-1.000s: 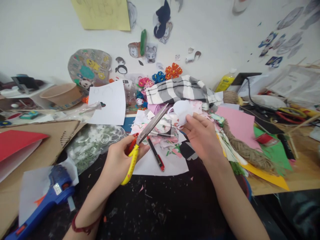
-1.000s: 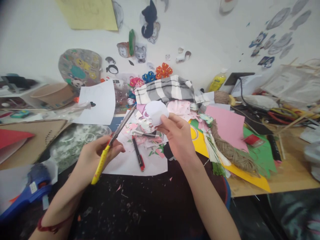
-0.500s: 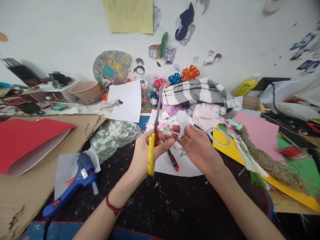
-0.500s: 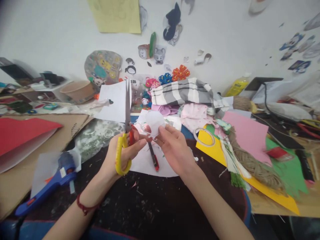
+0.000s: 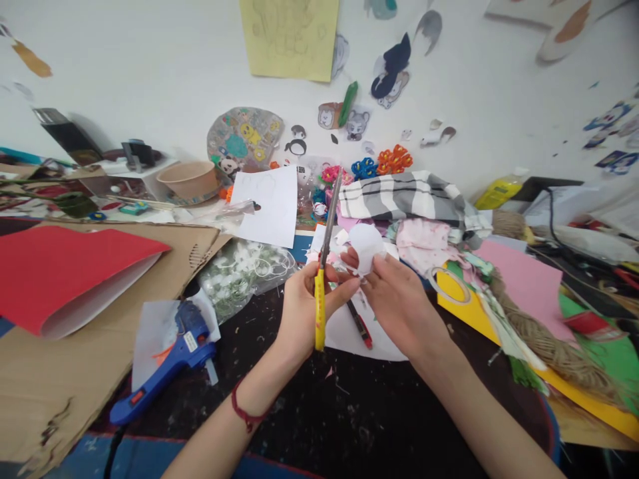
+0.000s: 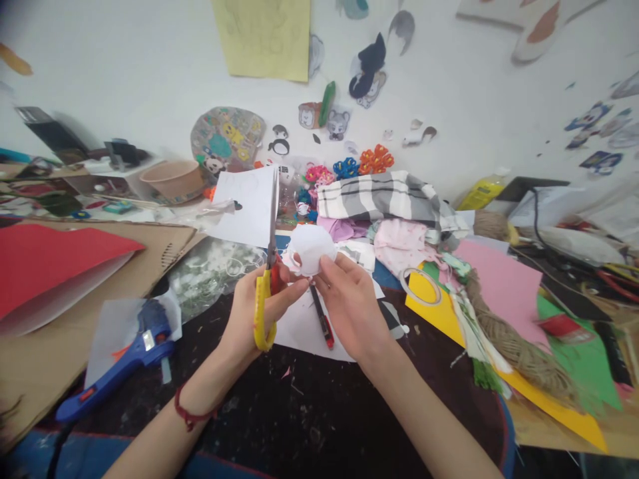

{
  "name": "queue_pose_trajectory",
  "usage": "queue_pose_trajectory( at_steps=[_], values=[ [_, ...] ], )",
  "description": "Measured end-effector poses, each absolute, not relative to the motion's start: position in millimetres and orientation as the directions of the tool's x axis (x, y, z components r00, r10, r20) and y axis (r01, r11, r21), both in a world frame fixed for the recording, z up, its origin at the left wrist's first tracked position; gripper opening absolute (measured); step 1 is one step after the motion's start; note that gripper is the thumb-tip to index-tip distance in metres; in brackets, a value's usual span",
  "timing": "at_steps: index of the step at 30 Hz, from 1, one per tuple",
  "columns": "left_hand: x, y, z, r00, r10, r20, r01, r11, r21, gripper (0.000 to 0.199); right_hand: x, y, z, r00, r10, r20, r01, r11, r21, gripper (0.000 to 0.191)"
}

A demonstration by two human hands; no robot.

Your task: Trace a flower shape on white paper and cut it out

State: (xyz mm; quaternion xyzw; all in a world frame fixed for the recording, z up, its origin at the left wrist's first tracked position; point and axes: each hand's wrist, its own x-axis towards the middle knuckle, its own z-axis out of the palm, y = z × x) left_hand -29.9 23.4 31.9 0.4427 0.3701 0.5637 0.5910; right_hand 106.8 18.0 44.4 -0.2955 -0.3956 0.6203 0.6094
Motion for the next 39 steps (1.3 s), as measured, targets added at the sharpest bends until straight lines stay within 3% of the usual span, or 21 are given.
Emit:
queue_pose_trajectory(
  at_steps=[16, 20, 27, 39],
  values=[
    [-31, 24, 30, 0.111, 0.994, -0.021, -0.37, 0.061, 0.927, 0.037, 98, 16, 41, 0.014, 0.987, 0.162, -0.493, 0.148, -0.858, 0.009],
    [-33, 24, 30, 0.108, 0.994, -0.003, -0.326, 0.039, 0.945, 0.037, 103, 18, 42, -0.005, 0.987, 0.163, -0.46, 0.142, -0.876, 0.015],
    [-35, 22, 32, 0.055, 0.995, 0.081, -0.265, -0.064, 0.962, 0.037, 120, 22, 42, 0.131, 0.981, 0.142, -0.413, 0.184, -0.892, 0.005],
    [-36, 24, 27, 0.06, 0.996, 0.064, -0.26, -0.047, 0.965, 0.035, 129, 20, 37, 0.108, 0.973, 0.204, -0.272, 0.227, -0.935, 0.013]
  ],
)
